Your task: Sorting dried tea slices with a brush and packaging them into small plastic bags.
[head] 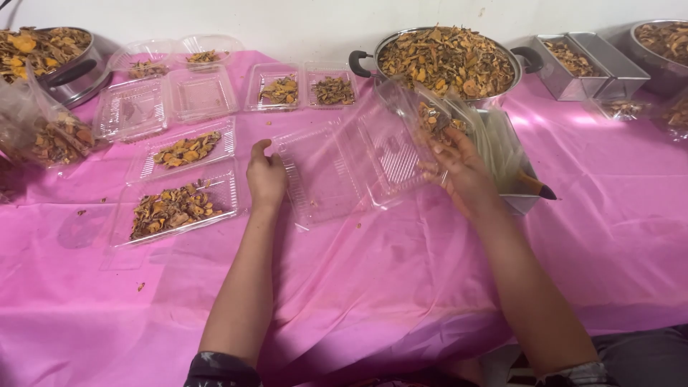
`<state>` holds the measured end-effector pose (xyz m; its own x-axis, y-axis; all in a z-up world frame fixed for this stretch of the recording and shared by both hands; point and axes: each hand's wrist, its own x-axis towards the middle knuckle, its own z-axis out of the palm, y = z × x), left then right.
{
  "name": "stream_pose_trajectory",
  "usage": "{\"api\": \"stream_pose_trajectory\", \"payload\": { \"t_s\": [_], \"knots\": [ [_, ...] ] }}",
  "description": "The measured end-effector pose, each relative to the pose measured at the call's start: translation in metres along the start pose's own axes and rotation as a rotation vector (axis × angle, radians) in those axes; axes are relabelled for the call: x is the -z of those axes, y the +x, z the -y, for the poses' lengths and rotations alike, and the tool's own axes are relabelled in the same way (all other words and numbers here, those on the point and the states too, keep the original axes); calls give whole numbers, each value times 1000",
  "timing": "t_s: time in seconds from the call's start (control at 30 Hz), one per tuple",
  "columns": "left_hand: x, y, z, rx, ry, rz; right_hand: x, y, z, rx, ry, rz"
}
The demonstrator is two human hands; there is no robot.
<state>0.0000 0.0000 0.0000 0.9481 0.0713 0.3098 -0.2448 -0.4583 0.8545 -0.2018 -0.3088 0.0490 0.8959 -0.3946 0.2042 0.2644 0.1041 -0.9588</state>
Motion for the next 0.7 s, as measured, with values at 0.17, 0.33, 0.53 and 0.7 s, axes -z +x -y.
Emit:
{"api": "stream_pose_trajectory", "payload": {
  "t_s": [0.17,0.33,0.53,0.7],
  "knots": [
    [8,-8,-10,130,-82,-15,-12,-2,-9,-86,-16,11],
    [4,4,-2,42,88,61,-23,-4,-29,-140,-164,99],
    [16,-17,-37,-66,527,80,-18,-1,-35,-81,-556,89],
    [6,-30,-45,-214,660,190,-28,-12,-25,107,-1181,79]
  ]
}}
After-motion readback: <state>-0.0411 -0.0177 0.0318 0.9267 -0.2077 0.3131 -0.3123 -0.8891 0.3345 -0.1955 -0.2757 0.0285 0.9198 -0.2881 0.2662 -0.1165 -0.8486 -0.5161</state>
